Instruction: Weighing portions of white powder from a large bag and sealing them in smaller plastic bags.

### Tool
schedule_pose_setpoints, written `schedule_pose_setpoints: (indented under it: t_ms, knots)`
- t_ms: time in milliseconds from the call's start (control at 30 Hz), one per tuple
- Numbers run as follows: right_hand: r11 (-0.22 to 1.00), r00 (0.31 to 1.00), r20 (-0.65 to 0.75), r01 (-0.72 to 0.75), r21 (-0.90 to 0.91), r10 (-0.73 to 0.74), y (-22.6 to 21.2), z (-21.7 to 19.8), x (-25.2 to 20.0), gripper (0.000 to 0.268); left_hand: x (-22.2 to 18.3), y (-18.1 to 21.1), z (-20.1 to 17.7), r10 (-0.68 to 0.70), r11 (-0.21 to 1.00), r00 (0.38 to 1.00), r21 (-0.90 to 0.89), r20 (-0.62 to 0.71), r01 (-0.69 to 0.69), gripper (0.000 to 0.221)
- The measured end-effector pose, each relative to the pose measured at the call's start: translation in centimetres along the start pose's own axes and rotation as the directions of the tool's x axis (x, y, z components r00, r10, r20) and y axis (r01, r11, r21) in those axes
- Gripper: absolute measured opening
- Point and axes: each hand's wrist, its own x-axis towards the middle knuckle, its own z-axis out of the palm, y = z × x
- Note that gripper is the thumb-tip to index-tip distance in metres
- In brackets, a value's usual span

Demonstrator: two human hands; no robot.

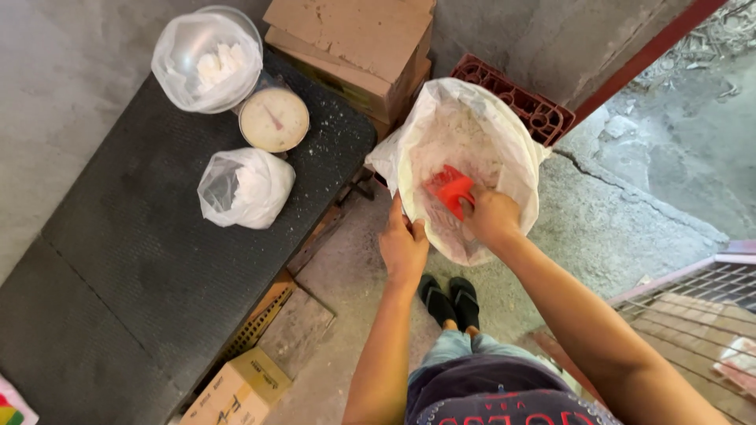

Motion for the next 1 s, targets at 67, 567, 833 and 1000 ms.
schedule_pose_setpoints:
  t_ms: [67,567,833,1000]
  knots:
    - [0.999,0.999,-0.024,0.041,-0.020,-0.041,-0.2,0.8,0.9,0.024,-0.1,0.4,-0.1,-0.013,1.000,1.000,0.007,-0.010,0.013,0.069]
    - [0.983,0.981,-0.076,0.180,-0.020,-0.181,-1.1,0.7,2.2,0.021,-0.1,-0.6,0.4,-0.099,0.994,0.995,-0.046,0.004,0.099,0.070]
    - [0.990,0.997,-0.059,0.053,0.134,-0.045,1.1,-2.7,-0.9,0.029,-0.5,-0.2,-0.3,-0.097,0.995,0.995,-0.003,-0.030,0.097,0.071]
    - [0.990,0.997,-0.077,0.020,0.140,-0.009,0.7,-6.5,-2.4,0.035,-0.1,1.9,-1.5,-0.036,0.999,0.996,-0.032,-0.085,0.034,0.072]
